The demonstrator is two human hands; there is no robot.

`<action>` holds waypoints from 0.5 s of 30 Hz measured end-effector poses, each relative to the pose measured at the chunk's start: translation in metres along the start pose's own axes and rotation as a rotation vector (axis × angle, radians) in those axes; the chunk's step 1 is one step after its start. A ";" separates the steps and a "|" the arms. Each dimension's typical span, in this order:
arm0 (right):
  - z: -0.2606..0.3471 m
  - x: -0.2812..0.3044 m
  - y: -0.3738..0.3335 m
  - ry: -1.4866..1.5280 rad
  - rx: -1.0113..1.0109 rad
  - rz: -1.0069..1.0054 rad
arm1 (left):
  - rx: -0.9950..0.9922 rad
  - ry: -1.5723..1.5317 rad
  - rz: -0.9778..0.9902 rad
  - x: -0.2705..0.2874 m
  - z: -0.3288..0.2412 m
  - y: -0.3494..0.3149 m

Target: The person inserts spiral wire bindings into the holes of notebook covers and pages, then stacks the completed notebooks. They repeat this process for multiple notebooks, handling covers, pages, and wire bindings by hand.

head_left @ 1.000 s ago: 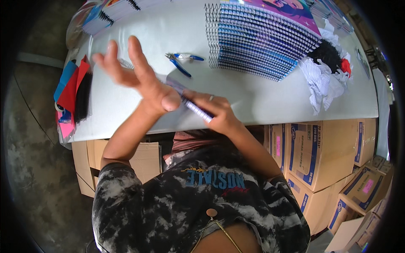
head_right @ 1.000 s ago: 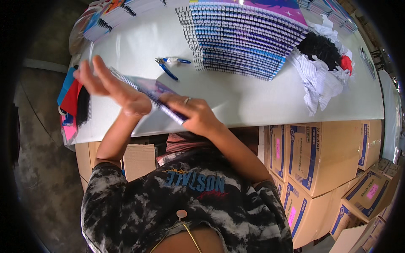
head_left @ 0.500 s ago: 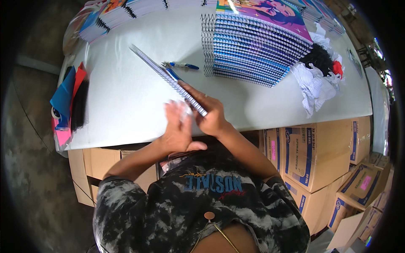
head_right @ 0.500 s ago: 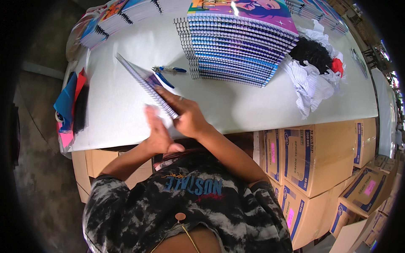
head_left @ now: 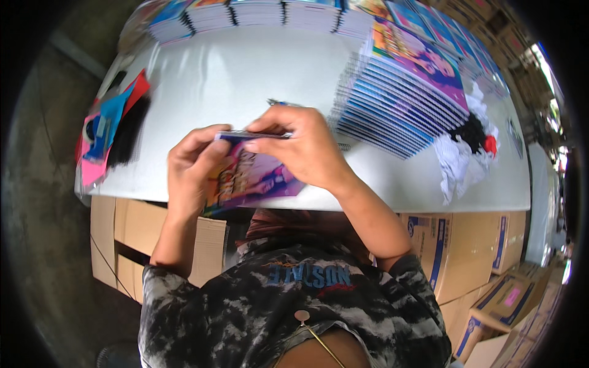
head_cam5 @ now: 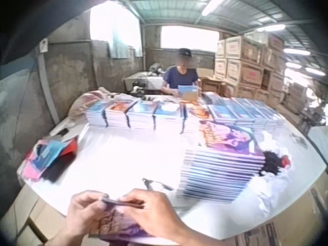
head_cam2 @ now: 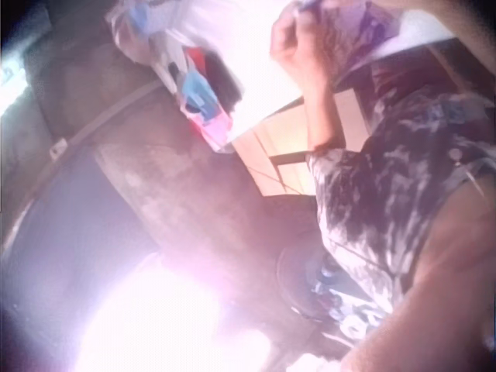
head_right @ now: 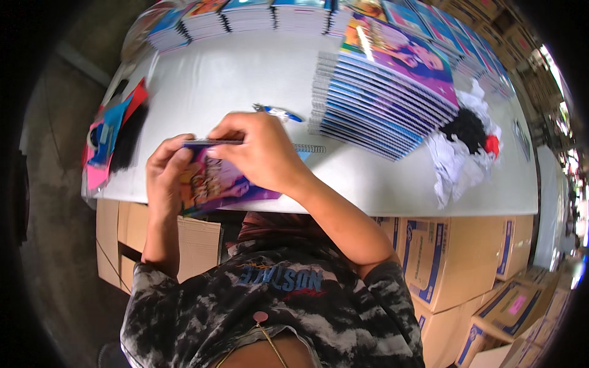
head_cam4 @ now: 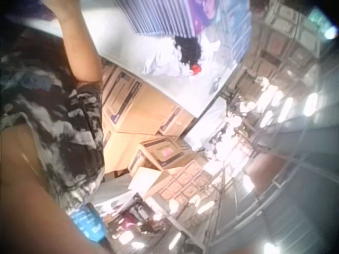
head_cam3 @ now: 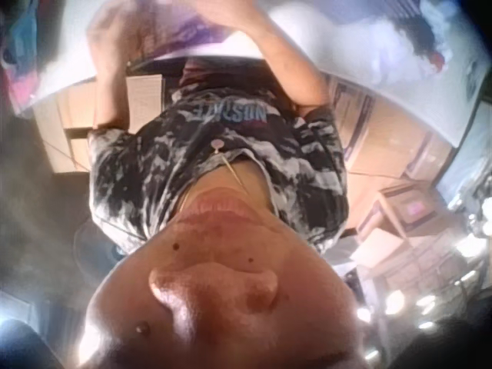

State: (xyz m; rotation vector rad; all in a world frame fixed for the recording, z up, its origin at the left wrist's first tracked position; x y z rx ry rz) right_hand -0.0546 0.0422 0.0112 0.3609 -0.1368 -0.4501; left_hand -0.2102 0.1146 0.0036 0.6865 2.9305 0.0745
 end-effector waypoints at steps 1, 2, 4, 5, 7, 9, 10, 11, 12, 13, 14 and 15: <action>-0.006 0.000 -0.001 0.062 -0.077 -0.024 | -0.034 -0.051 0.085 -0.005 0.001 0.004; -0.011 0.000 -0.002 0.122 -0.156 -0.049 | -0.070 -0.101 0.172 -0.008 0.002 0.008; -0.009 0.000 0.000 0.073 -0.152 -0.067 | -0.076 -0.101 0.206 -0.011 -0.001 0.015; -0.004 0.000 -0.001 0.061 -0.167 -0.068 | -0.080 -0.102 0.224 -0.012 -0.004 0.017; -0.001 -0.001 -0.002 0.008 -0.145 -0.093 | -0.178 0.035 0.219 -0.013 -0.009 0.024; 0.002 -0.002 -0.003 -0.077 -0.062 -0.131 | -0.236 0.159 0.237 -0.016 -0.014 0.030; 0.001 -0.001 -0.005 -0.065 -0.044 -0.144 | -0.227 0.202 0.242 -0.019 -0.018 0.029; -0.001 0.003 -0.007 -0.055 -0.027 -0.158 | -0.219 0.244 0.250 -0.022 -0.023 0.028; 0.000 0.011 -0.006 -0.059 -0.001 -0.193 | -0.221 0.275 0.281 -0.031 -0.028 0.032; 0.004 0.024 -0.004 0.093 0.054 -0.281 | -0.513 0.403 0.310 -0.034 -0.040 0.035; 0.009 0.039 -0.002 0.244 0.115 -0.368 | -0.649 0.550 0.089 -0.031 -0.052 0.033; 0.021 0.059 0.004 0.340 0.235 -0.509 | -0.893 0.797 -0.136 -0.023 -0.063 0.037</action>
Point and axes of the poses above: each hand's wrist, its own y-axis towards the middle knuckle, its own x-axis out of the back of the hand, z = x × y, the point moved 4 cm from there along y, towards the middle knuckle, and after that the axes turned 9 degrees about -z, right-handed, at the moved point
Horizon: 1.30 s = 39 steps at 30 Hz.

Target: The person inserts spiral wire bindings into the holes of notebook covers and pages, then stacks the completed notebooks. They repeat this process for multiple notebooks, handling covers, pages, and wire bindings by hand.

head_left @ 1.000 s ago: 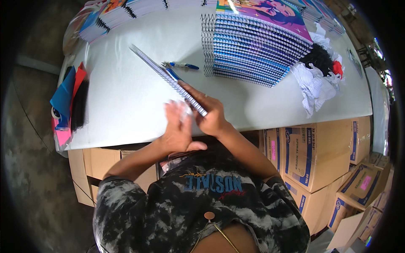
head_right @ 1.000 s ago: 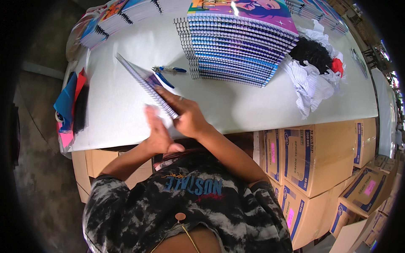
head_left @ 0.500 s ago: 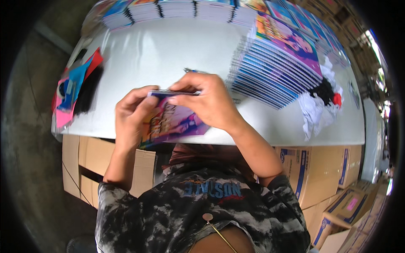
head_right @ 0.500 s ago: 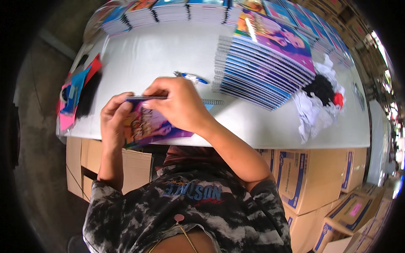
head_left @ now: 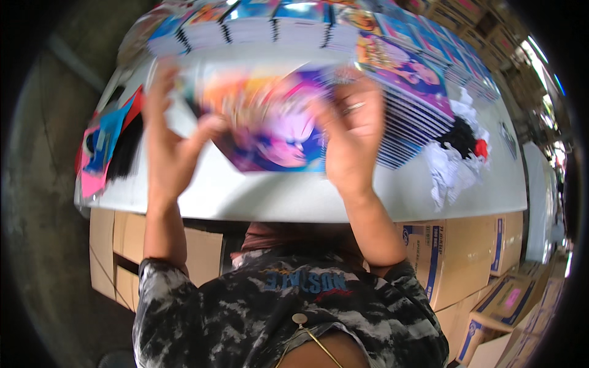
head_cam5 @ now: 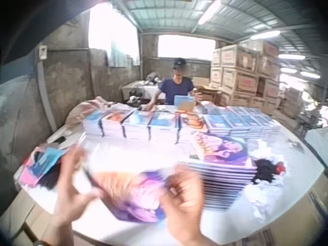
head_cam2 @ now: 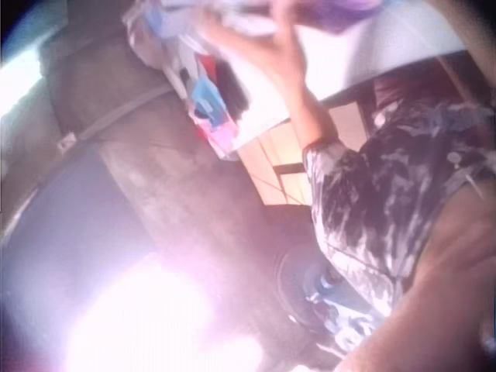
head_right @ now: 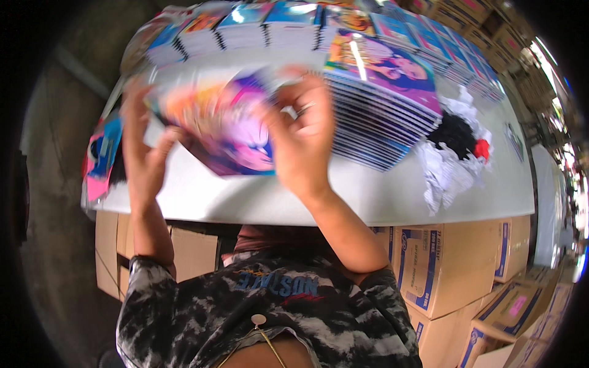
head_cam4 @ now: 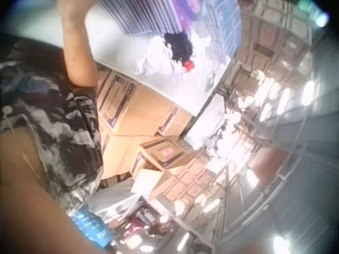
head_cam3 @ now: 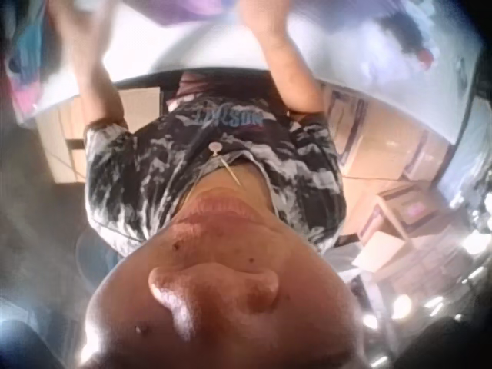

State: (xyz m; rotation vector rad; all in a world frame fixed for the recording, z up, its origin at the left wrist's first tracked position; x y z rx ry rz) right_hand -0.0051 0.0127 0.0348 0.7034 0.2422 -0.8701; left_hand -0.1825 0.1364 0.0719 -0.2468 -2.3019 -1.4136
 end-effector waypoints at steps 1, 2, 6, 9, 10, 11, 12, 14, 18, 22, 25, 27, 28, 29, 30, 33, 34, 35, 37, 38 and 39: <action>0.019 0.006 0.016 0.193 0.103 -0.096 | 0.105 -0.075 -0.154 0.003 -0.002 0.009; 0.032 0.010 0.031 0.329 0.147 -0.086 | 0.292 -0.337 -0.144 -0.012 -0.006 0.011; 0.071 0.052 0.059 -0.051 0.429 -0.342 | 0.418 -0.926 -0.113 -0.090 -0.066 0.044; 0.084 0.122 0.074 -0.773 0.671 -0.659 | 0.183 -0.694 -0.207 -0.141 -0.092 0.079; 0.076 0.146 0.075 -1.069 0.728 -0.744 | 0.148 -0.378 -0.142 -0.159 -0.089 0.077; 0.066 0.169 0.072 -1.181 0.657 -0.717 | 0.096 -0.097 -0.021 -0.174 -0.092 0.068; 0.056 0.184 0.071 -1.268 0.585 -0.677 | 0.001 -0.008 -0.038 -0.188 -0.086 0.053; 0.045 0.196 0.070 -1.099 0.464 -0.603 | 0.128 -0.226 -0.098 -0.208 -0.076 0.035; 0.031 0.188 0.065 -0.624 0.348 -0.519 | 0.483 -0.576 -0.187 -0.224 -0.069 0.022; 0.026 0.190 0.067 -0.696 0.449 -0.523 | 0.429 -0.776 -0.305 -0.226 -0.063 0.016; 0.027 0.179 0.049 -0.776 0.557 -0.521 | 0.378 -0.734 -0.417 -0.190 -0.037 0.009; 0.028 0.176 0.025 -0.848 0.581 -0.551 | 0.324 -0.633 -0.357 -0.149 -0.007 -0.010; 0.027 0.175 0.009 -0.846 0.581 -0.514 | 0.308 -0.529 -0.390 -0.122 0.013 -0.026; 0.022 0.175 -0.010 -0.839 0.574 -0.475 | 0.295 -0.417 -0.416 -0.095 0.033 -0.045; 0.015 0.172 -0.033 -0.879 0.562 -0.416 | 0.318 -0.267 -0.473 -0.060 0.057 -0.069; -0.017 0.162 -0.088 -0.981 0.516 -0.217 | 0.558 -0.053 -0.767 0.052 0.123 -0.148; -0.028 0.153 -0.098 -0.926 0.474 -0.154 | 0.621 0.068 -0.860 0.090 0.141 -0.182; -0.037 0.141 -0.107 -0.874 0.432 -0.088 | 0.684 0.190 -0.954 0.127 0.158 -0.221; -0.056 0.117 -0.121 -0.775 0.368 0.019 | 0.830 0.330 -1.144 0.184 0.179 -0.302; -0.069 0.094 -0.126 -0.726 0.359 0.075 | 0.930 0.415 -1.204 0.208 0.193 -0.353; -0.080 0.069 -0.128 -0.685 0.357 0.133 | 1.282 0.594 -1.023 0.222 0.199 -0.397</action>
Point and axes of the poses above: each hand's wrist, its own y-axis towards the middle knuckle, its own x-axis out of the back of the hand, z = x × y, the point moved 4 cm from there along y, towards the middle knuckle, and after that the axes turned 9 degrees about -z, right-handed, at the moved point
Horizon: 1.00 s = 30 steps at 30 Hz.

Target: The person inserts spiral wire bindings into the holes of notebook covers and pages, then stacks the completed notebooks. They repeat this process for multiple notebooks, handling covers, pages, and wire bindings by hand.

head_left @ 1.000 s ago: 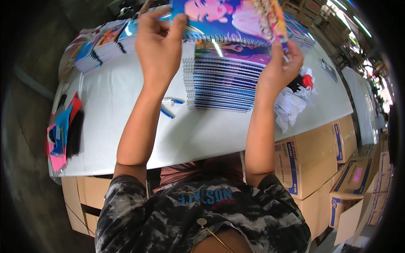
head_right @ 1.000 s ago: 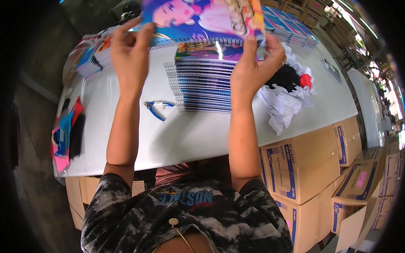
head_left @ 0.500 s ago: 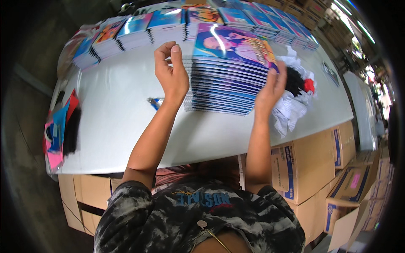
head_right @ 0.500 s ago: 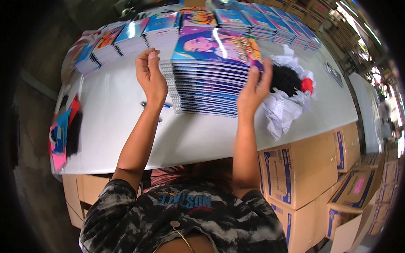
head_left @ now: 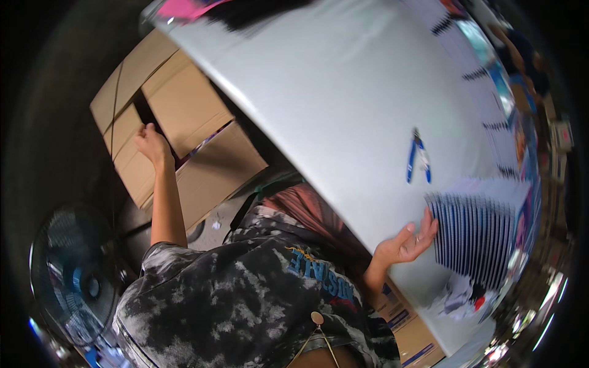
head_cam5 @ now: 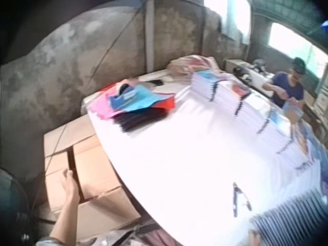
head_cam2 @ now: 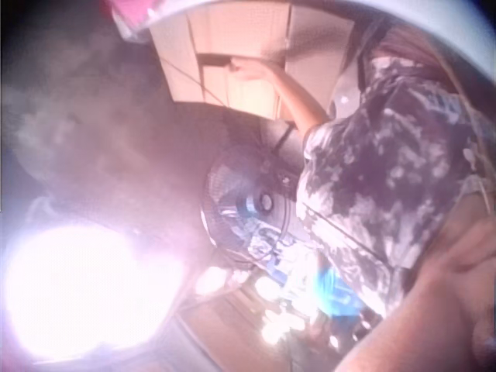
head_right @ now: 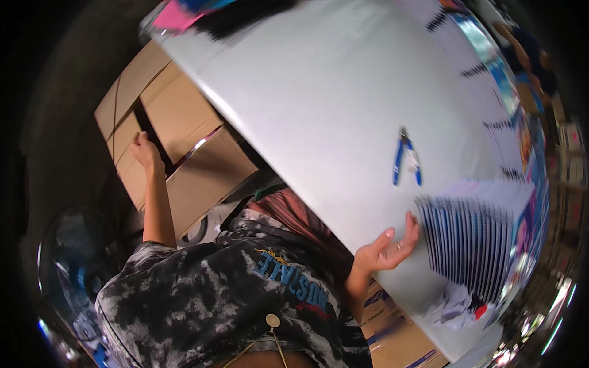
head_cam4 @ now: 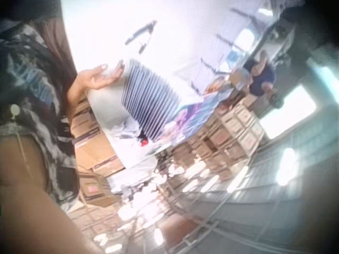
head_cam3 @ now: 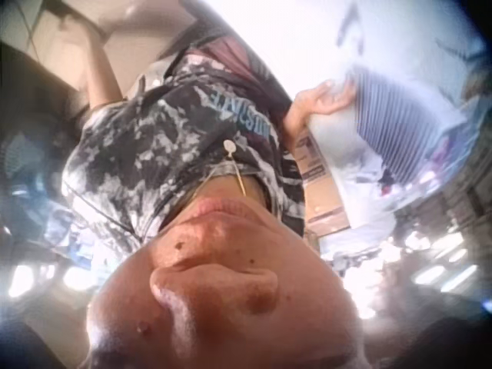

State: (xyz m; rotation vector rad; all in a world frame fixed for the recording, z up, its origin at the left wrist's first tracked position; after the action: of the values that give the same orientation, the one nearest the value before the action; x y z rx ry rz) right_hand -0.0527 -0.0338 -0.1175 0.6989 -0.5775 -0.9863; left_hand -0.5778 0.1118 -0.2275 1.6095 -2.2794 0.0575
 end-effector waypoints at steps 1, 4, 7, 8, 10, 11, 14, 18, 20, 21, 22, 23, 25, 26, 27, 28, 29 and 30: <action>0.013 -0.030 0.005 0.060 0.052 0.107 | 0.125 0.138 0.078 0.008 0.049 0.013; 0.023 -0.068 0.017 0.131 0.078 0.470 | 0.712 0.065 0.220 0.021 0.065 -0.065; 0.049 -0.122 0.007 0.266 0.165 0.761 | 0.525 -0.245 0.391 0.015 -0.019 -0.112; 0.060 -0.141 0.004 0.311 0.217 0.889 | 0.344 -0.282 0.419 0.009 -0.033 -0.127; 0.077 -0.176 -0.006 0.376 0.326 1.013 | 0.086 -0.215 0.677 -0.005 -0.078 -0.176; 0.086 -0.195 -0.011 0.381 0.332 1.075 | 0.102 -0.233 0.767 -0.016 -0.072 -0.196; 0.097 -0.245 -0.024 0.396 0.473 1.060 | 0.054 -0.551 0.835 -0.035 -0.089 -0.224; 0.067 -0.277 -0.041 0.411 0.521 1.149 | -0.018 -0.270 0.879 -0.051 -0.062 -0.162; 0.074 -0.271 -0.036 0.459 0.481 1.129 | -0.021 -0.068 0.844 -0.060 -0.026 -0.117; 0.075 -0.269 -0.034 0.478 0.458 1.128 | -0.103 0.098 0.806 -0.059 -0.012 -0.094; 0.077 -0.268 -0.033 0.496 0.434 1.123 | -0.189 0.262 0.766 -0.056 -0.002 -0.074; 0.077 -0.266 -0.032 0.510 0.408 1.116 | -0.236 0.474 0.723 -0.051 0.002 -0.060; 0.080 -0.263 -0.032 0.510 0.381 1.112 | -0.331 0.844 0.679 -0.042 0.008 -0.043; 0.081 -0.262 -0.031 0.512 0.368 1.110 | -0.379 1.001 0.680 -0.039 0.012 -0.037; 0.083 -0.262 -0.031 0.511 0.367 1.113 | -0.367 0.996 0.676 -0.035 0.015 -0.037; 0.083 -0.261 -0.030 0.516 0.369 1.115 | -0.328 0.957 0.708 -0.034 0.029 -0.036; 0.083 -0.260 -0.030 0.523 0.370 1.117 | -0.288 0.918 0.738 -0.035 0.050 -0.035; 0.084 -0.261 -0.030 0.527 0.370 1.120 | -0.247 0.880 0.770 -0.035 0.069 -0.037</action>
State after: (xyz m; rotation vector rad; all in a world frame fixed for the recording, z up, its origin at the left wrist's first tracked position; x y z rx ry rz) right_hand -0.2431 0.1650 -0.1180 0.7654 -0.5617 0.3545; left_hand -0.5512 0.1149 -0.3087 0.3555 -1.9069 0.5279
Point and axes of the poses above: each hand's wrist, its own y-axis towards the middle knuckle, its own x-axis out of the back of the hand, z = x × y, the point moved 4 cm from there along y, towards the middle knuckle, and after that the axes turned 9 degrees about -z, right-handed, at the moved point
